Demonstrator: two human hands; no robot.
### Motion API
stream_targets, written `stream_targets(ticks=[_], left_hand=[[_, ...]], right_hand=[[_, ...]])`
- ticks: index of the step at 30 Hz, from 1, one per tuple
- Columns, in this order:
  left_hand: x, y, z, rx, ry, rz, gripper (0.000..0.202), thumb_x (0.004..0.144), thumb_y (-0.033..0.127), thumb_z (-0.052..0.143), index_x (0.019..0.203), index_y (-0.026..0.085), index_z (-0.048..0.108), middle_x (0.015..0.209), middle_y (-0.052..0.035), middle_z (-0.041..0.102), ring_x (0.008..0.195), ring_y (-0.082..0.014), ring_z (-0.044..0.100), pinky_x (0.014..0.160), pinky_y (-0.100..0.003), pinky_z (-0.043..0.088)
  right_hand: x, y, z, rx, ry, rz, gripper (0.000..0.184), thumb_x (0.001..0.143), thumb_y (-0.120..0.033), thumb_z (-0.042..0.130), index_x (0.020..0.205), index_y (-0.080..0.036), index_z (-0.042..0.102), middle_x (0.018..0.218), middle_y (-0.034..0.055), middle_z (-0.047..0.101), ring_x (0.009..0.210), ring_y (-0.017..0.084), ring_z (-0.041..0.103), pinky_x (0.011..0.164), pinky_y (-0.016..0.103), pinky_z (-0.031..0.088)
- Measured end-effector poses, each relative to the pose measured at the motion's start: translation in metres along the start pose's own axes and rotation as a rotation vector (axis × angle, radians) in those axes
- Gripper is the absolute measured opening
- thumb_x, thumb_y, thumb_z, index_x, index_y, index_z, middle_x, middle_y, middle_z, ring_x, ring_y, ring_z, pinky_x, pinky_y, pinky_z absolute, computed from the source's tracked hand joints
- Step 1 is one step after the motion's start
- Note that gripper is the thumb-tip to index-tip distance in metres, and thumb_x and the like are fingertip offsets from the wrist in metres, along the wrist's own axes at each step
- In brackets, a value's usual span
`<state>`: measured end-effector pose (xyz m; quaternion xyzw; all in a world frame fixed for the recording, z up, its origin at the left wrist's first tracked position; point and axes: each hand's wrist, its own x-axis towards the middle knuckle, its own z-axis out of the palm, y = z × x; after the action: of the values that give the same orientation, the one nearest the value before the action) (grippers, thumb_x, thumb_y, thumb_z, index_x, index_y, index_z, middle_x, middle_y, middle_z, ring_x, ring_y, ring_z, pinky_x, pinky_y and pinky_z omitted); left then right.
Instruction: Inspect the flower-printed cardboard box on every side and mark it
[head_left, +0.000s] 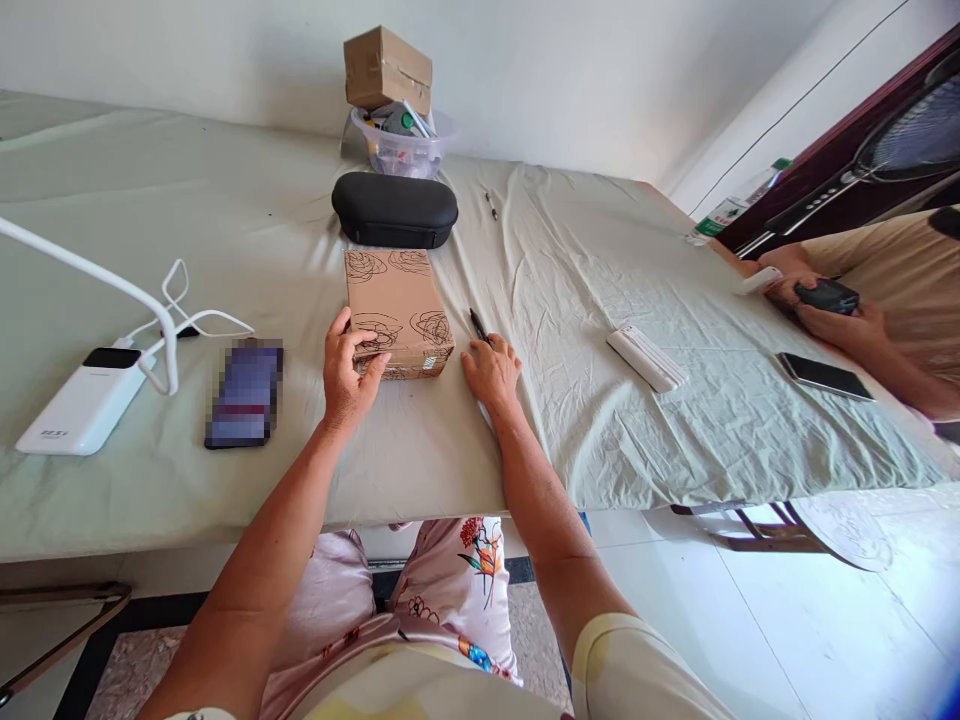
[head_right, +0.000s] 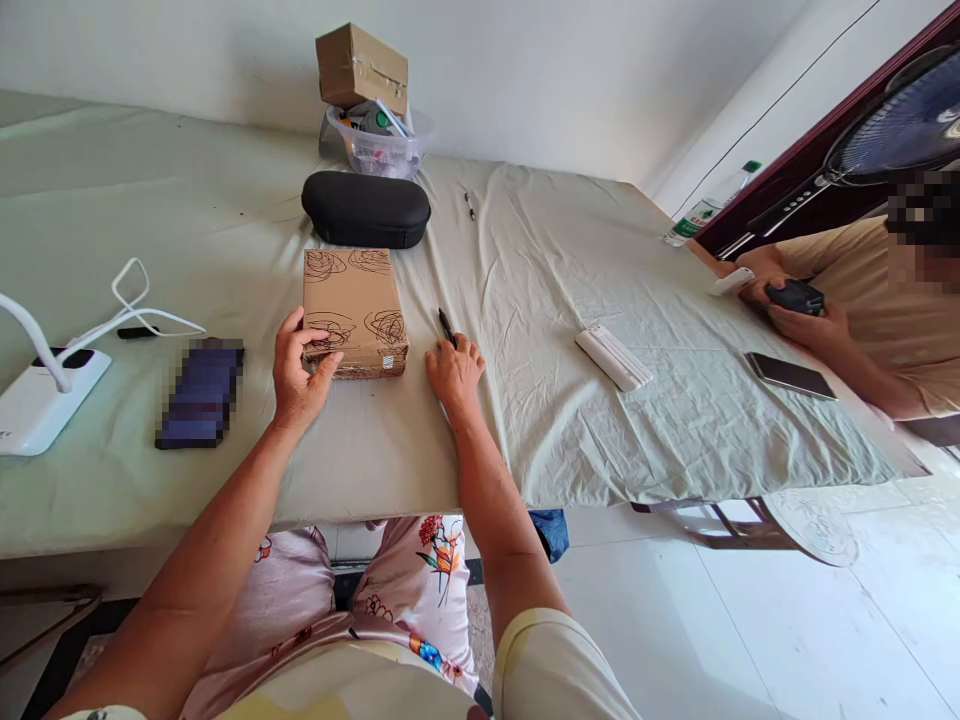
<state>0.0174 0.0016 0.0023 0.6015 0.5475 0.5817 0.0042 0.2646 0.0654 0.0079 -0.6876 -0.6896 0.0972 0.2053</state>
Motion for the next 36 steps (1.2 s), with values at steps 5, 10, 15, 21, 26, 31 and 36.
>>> stream_targets(ticks=[5,10,15,21,26,31,36], left_hand=[[0.000,0.000,0.000,0.014,0.011,0.004,0.043,0.097,0.064,0.063,0.112,0.024,0.066,0.156,-0.0201,0.057,0.142,-0.0305,0.059,0.109,-0.048,0.057],[0.000,0.000,0.000,0.002,0.014,0.016,0.046,0.096,0.066,0.062,0.112,0.023,0.067,0.155,-0.0209,0.057,0.144,-0.0313,0.058,0.114,-0.050,0.054],[0.000,0.001,0.000,-0.012,-0.009,-0.013,0.045,0.096,0.066,0.062,0.113,0.024,0.066,0.158,-0.0204,0.056,0.146,-0.0306,0.057,0.115,-0.050,0.054],[0.000,0.004,-0.001,-0.029,-0.038,-0.023,0.040,0.097,0.059,0.065,0.116,0.024,0.064,0.162,-0.0206,0.052,0.151,-0.0310,0.052,0.118,-0.049,0.051],[-0.002,0.007,0.000,-0.003,-0.055,-0.049,0.036,0.097,0.054,0.066,0.118,0.024,0.063,0.164,-0.0199,0.048,0.154,-0.0298,0.049,0.119,-0.047,0.050],[-0.003,0.006,0.003,-0.028,-0.060,-0.047,0.036,0.099,0.053,0.065,0.119,0.023,0.062,0.166,-0.0213,0.047,0.154,-0.0315,0.048,0.123,-0.049,0.046],[-0.002,0.002,0.003,-0.043,-0.074,-0.051,0.035,0.099,0.053,0.064,0.119,0.024,0.062,0.167,-0.0205,0.046,0.154,-0.0309,0.048,0.123,-0.049,0.046]], right_hand=[[0.008,0.011,-0.009,-0.053,0.049,0.134,0.040,0.097,-0.034,0.059,0.131,-0.017,0.072,0.154,0.0201,0.059,0.141,0.039,0.053,0.117,0.059,0.039],[0.012,0.020,-0.015,-0.092,0.066,0.232,0.045,0.097,-0.036,0.059,0.134,-0.012,0.070,0.161,0.0233,0.052,0.149,0.040,0.046,0.121,0.062,0.034],[0.013,0.023,-0.011,-0.025,0.113,0.178,0.045,0.095,-0.033,0.062,0.136,-0.015,0.069,0.163,0.0223,0.050,0.153,0.041,0.043,0.123,0.068,0.032],[0.011,0.015,-0.005,0.433,0.211,-0.147,0.054,0.108,-0.049,0.042,0.152,-0.020,0.055,0.153,0.0191,0.061,0.135,0.029,0.064,0.114,0.051,0.052],[-0.007,-0.008,0.010,0.724,0.140,-0.512,0.073,0.100,-0.071,0.052,0.160,-0.030,0.047,0.147,0.0140,0.066,0.120,0.026,0.070,0.098,0.042,0.062],[-0.013,-0.019,0.025,0.734,0.118,-0.497,0.064,0.100,-0.066,0.058,0.155,-0.034,0.054,0.146,0.0120,0.065,0.120,0.026,0.067,0.084,0.036,0.065],[-0.005,-0.010,0.034,0.747,0.041,-0.398,0.075,0.096,-0.070,0.062,0.160,-0.032,0.048,0.133,0.0110,0.069,0.101,0.022,0.071,0.080,0.036,0.065]])
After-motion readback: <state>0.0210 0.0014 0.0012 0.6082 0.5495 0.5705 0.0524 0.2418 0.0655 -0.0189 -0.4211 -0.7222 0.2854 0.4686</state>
